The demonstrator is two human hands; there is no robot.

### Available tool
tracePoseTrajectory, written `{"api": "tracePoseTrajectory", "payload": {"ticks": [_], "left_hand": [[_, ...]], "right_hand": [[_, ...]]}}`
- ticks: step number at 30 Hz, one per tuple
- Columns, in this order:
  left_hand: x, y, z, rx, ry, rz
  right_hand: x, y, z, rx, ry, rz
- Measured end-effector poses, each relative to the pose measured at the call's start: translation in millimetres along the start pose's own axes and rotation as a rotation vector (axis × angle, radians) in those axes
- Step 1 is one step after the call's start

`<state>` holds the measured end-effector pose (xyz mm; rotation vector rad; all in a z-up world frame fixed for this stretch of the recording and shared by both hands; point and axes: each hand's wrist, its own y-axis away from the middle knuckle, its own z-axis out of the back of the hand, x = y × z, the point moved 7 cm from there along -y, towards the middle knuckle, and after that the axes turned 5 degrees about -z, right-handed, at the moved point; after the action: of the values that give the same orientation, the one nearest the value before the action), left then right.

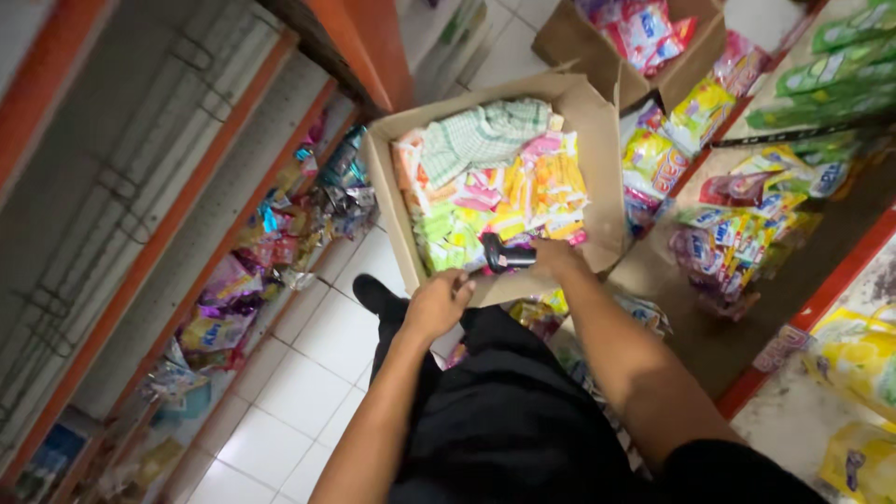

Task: The person stocks a shelf in a convenience store by scanning small sachets and packets with a handheld barcode scanner and then placing them onto the shelves or into a storage box.

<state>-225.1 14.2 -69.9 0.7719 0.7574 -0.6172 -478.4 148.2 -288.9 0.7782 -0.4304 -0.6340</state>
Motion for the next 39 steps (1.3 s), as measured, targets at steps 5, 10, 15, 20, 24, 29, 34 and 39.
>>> {"api": "tracePoseTrajectory", "payload": {"ticks": [5,10,15,20,24,29,34,39], "left_hand": [[-6,-18,-30,0.009,0.101,0.051],[19,-9,-45,0.074,0.016,0.155],[38,-1,-37,-0.009,0.035,0.197],[28,-4,-20,-0.059,0.079,0.182],[1,-15,-2,-0.158,0.010,0.067],[-45,-20,12,-0.302,-0.005,-0.373],[0,-27,-1,-0.283,0.245,0.080],[60,-1,-26,-0.310,0.856,0.392]], "right_hand": [[-2,-17,-13,0.160,-0.192,0.044],[-35,-37,-16,0.236,-0.869,-0.210],[-28,-44,-17,0.005,-0.675,-0.135],[-12,-25,23,-0.415,-0.802,0.037],[-2,19,71,-0.537,-1.109,0.221],[82,73,111,0.058,-1.100,0.479],[158,79,99,0.434,-1.178,0.473],[137,-27,171,-0.698,-0.537,0.272]]}}
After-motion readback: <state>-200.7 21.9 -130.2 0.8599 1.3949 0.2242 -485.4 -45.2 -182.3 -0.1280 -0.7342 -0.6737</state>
